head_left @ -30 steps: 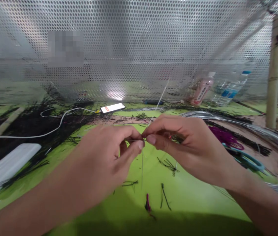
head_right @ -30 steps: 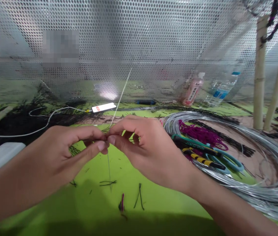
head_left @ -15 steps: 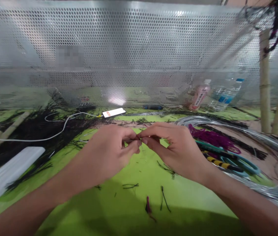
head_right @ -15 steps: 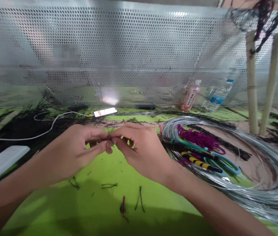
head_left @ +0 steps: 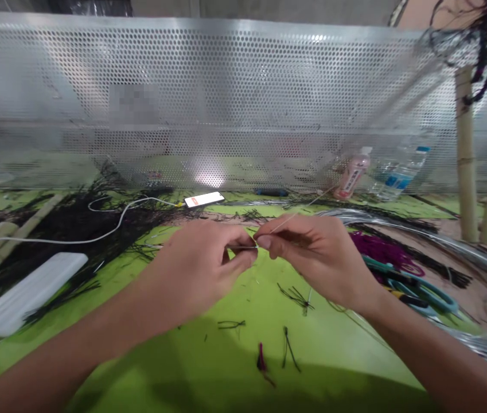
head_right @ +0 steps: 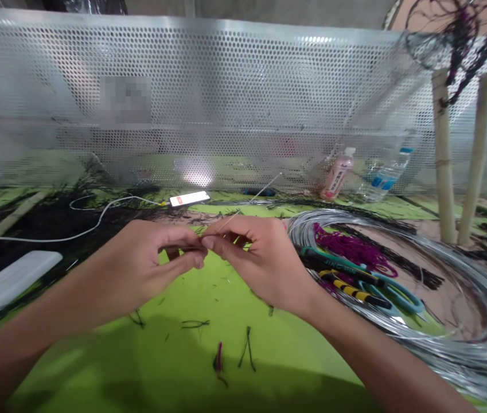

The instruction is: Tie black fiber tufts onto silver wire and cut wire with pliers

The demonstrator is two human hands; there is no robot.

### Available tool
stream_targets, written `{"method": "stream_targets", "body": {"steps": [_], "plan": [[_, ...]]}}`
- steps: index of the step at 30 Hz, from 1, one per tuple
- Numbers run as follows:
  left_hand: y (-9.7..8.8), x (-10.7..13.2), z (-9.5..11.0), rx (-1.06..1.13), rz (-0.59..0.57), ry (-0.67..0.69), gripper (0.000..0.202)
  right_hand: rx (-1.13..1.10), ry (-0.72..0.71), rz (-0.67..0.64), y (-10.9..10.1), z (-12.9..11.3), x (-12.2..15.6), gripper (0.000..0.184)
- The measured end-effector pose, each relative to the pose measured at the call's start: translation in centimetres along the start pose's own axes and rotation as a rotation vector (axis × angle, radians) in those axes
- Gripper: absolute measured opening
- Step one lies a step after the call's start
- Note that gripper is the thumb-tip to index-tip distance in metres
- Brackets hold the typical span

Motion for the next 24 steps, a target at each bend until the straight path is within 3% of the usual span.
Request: {"method": "stream_targets", "body": {"steps": [7,15,17,22,24], "plan": [[-0.4,-0.2,-0.1,-0.026,0.01,0.041,0.025,0.005,-0.03,-0.032,0.0,-0.1,0.0,0.015],[0.0,-0.8,0.1,-0.035,0.03,0.067,0.027,0.338,-0.163,0.093,0.6,-0.8,0.4,0.015],[0.1,-0.8,0.1,-0.019,0.04,0.069,0.026,0.452,-0.279,0.133,0.9,-1.0,0.9,0.014],[0.2,-0.7,0.0,-0.036,0.094,0.077,0.024,0.843,-0.775,0.113,2.0,-0.6,2.6,0.013],[0.3,-0.7,0.0,-0.027,0.108,0.08,0.023,0.887,-0.888,0.123,1.8,-0.2,2.7,0.015]]}}
Point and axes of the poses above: each hand's wrist, its own x-axis away from the middle knuckle, its own y-axis out of the palm, z = x × y, the point moved 3 cm from there along -x, towards the middle knuckle, and after that the axes turned 9 degrees about -x, right-handed, at the moved point
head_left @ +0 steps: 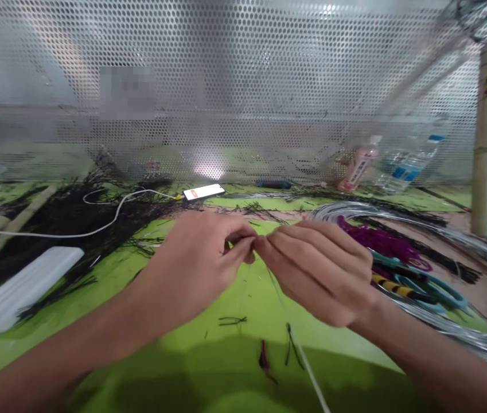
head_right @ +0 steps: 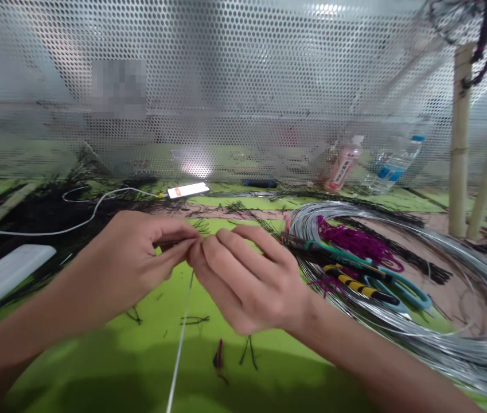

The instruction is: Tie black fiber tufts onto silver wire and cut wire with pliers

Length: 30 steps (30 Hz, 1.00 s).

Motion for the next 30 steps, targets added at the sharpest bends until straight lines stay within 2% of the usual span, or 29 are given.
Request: {"method": "stream_targets", "body": {"steps": [2,4,7,10,14,22,30], "plan": [[-0.1,0.1,0.1,0.003,0.046,0.01,0.02,-0.101,0.052,0.028,0.0,0.9,-0.1,0.016],[-0.3,0.3,0.3,-0.043,0.136,0.035,0.016,-0.339,0.255,0.006,-0.3,2.2,-0.7,0.016],[-0.4,0.7,0.7,-0.162,0.253,0.084,0.016,-0.684,0.626,-0.118,-0.8,3.5,-1.5,0.011],[-0.3,1.0,1.0,-0.223,0.28,0.132,0.015,-0.846,0.8,-0.227,-1.6,3.8,-1.9,0.006],[-0.5,1.1,1.2,-0.195,0.286,0.164,0.013,-0.948,0.882,-0.301,-2.1,4.1,-1.9,0.006],[-1.3,1.1,1.5,-0.114,0.215,0.14,0.011,-1.051,0.947,-0.335,-1.7,4.5,-1.8,0.007],[-1.2,1.3,1.5,-0.09,0.223,0.146,0.014,-0.982,0.942,-0.325,-1.9,4.7,-1.8,0.007]]}}
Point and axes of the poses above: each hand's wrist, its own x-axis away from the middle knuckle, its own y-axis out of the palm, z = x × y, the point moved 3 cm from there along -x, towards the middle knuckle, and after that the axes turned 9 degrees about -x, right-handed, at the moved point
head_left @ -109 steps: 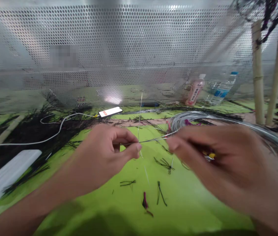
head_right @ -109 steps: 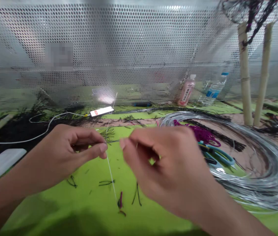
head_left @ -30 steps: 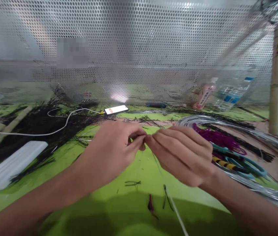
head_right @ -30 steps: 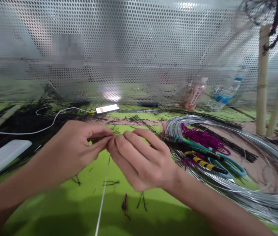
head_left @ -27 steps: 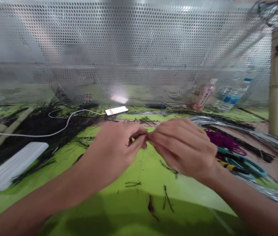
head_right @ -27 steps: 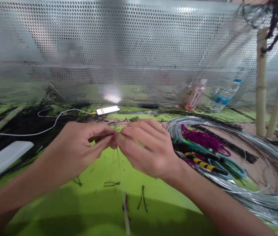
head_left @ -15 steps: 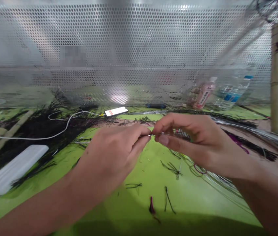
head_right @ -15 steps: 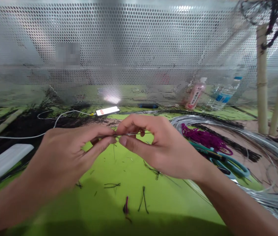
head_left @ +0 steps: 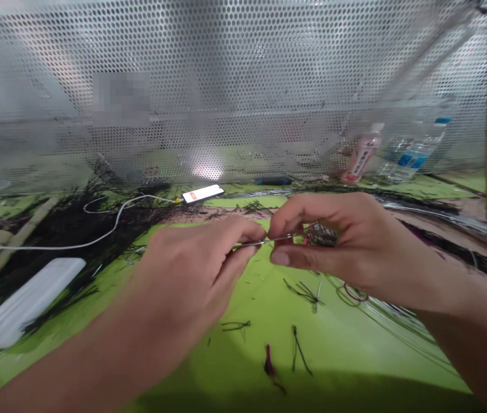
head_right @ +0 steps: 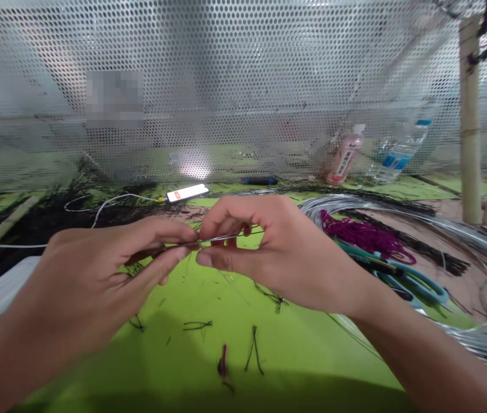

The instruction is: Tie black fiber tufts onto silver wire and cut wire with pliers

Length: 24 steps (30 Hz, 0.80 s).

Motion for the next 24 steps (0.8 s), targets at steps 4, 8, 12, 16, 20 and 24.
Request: {"method": "stream_targets", "body": {"steps": [4,8,12,16,20,24], "plan": [[-0.1,0.0,0.0,-0.021,-0.001,-0.017,0.015,0.021,-0.008,0.012,0.1,0.2,0.0,0.009],[-0.2,0.1,0.0,-0.039,0.0,-0.001,0.017,0.018,0.009,0.051,0.3,0.3,0.1,0.012],[0.0,0.1,-0.1,-0.07,0.017,0.029,0.017,0.043,0.019,0.072,0.6,0.2,0.2,0.012],[0.0,0.2,-0.1,-0.109,0.028,0.032,0.019,0.069,0.0,0.1,0.7,0.1,0.2,0.013],[-0.4,0.4,0.2,-0.146,0.044,0.003,0.017,0.146,-0.052,0.141,0.9,-0.1,0.3,0.014],[-0.6,0.7,0.2,-0.099,0.002,-0.026,0.014,0.268,-0.188,0.187,1.4,-0.4,0.5,0.013]]}}
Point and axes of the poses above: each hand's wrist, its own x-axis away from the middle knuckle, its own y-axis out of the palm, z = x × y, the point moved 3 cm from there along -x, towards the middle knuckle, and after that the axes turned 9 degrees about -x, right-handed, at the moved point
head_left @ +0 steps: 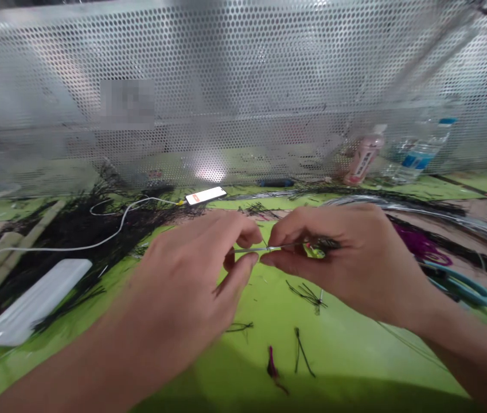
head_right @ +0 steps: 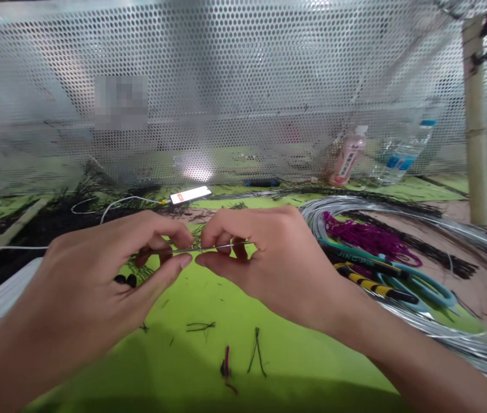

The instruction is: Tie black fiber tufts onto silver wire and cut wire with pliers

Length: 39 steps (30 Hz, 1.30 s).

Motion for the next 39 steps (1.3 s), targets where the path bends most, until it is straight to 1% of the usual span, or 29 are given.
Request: {"method": "stream_targets", "body": {"steps": [4,6,8,12,14,16,20,24,27,30,32,35,37,39], "plan": [[-0.1,-0.1,-0.1,0.093,-0.075,-0.018,0.01,0.13,-0.16,0.04,0.4,-0.5,0.2,0.015],[-0.2,-0.3,-0.3,0.14,-0.114,-0.034,0.016,0.156,-0.19,0.031,0.6,-0.6,0.3,0.015],[-0.3,-0.5,-0.5,0.173,-0.151,-0.064,0.019,0.137,-0.183,0.006,0.6,-0.6,0.2,0.013],[-0.1,-0.4,-1.1,0.229,-0.189,-0.129,0.017,0.018,-0.081,-0.115,0.2,-0.3,-0.1,0.004],[0.0,-0.4,-1.2,0.241,-0.186,-0.146,0.016,-0.032,-0.025,-0.157,-0.1,-0.2,-0.2,0.007],[0.1,-0.4,-1.1,0.236,-0.175,-0.145,0.016,-0.07,0.03,-0.167,-0.4,-0.1,-0.3,0.01],[-0.1,-0.5,-0.6,0.211,-0.132,-0.106,0.018,-0.181,0.151,-0.222,-0.5,0.0,-0.4,0.011],[0.2,-0.3,-0.3,0.205,-0.168,-0.095,0.017,-0.239,0.247,-0.294,-0.4,0.2,-0.3,0.013],[0.5,-0.3,-0.4,0.215,-0.171,-0.108,0.016,-0.221,0.272,-0.31,-0.3,0.1,-0.2,0.014],[0.6,-0.4,-0.6,0.26,-0.175,-0.121,0.017,-0.122,0.224,-0.259,-0.1,-0.1,-0.2,0.013],[0.6,-0.5,-0.8,0.287,-0.184,-0.14,0.018,-0.04,0.133,-0.212,0.0,-0.3,-0.2,0.013],[0.7,-0.5,-1.2,0.346,-0.24,-0.185,0.02,0.024,-0.038,-0.143,0.4,-0.6,0.0,0.012],[0.9,-0.5,-1.5,0.406,-0.281,-0.204,0.022,0.041,-0.104,-0.12,0.5,-0.6,0.1,0.008],[1.0,-0.5,-1.7,0.457,-0.295,-0.21,0.022,0.071,-0.151,-0.098,0.6,-0.6,0.3,0.005]]}}
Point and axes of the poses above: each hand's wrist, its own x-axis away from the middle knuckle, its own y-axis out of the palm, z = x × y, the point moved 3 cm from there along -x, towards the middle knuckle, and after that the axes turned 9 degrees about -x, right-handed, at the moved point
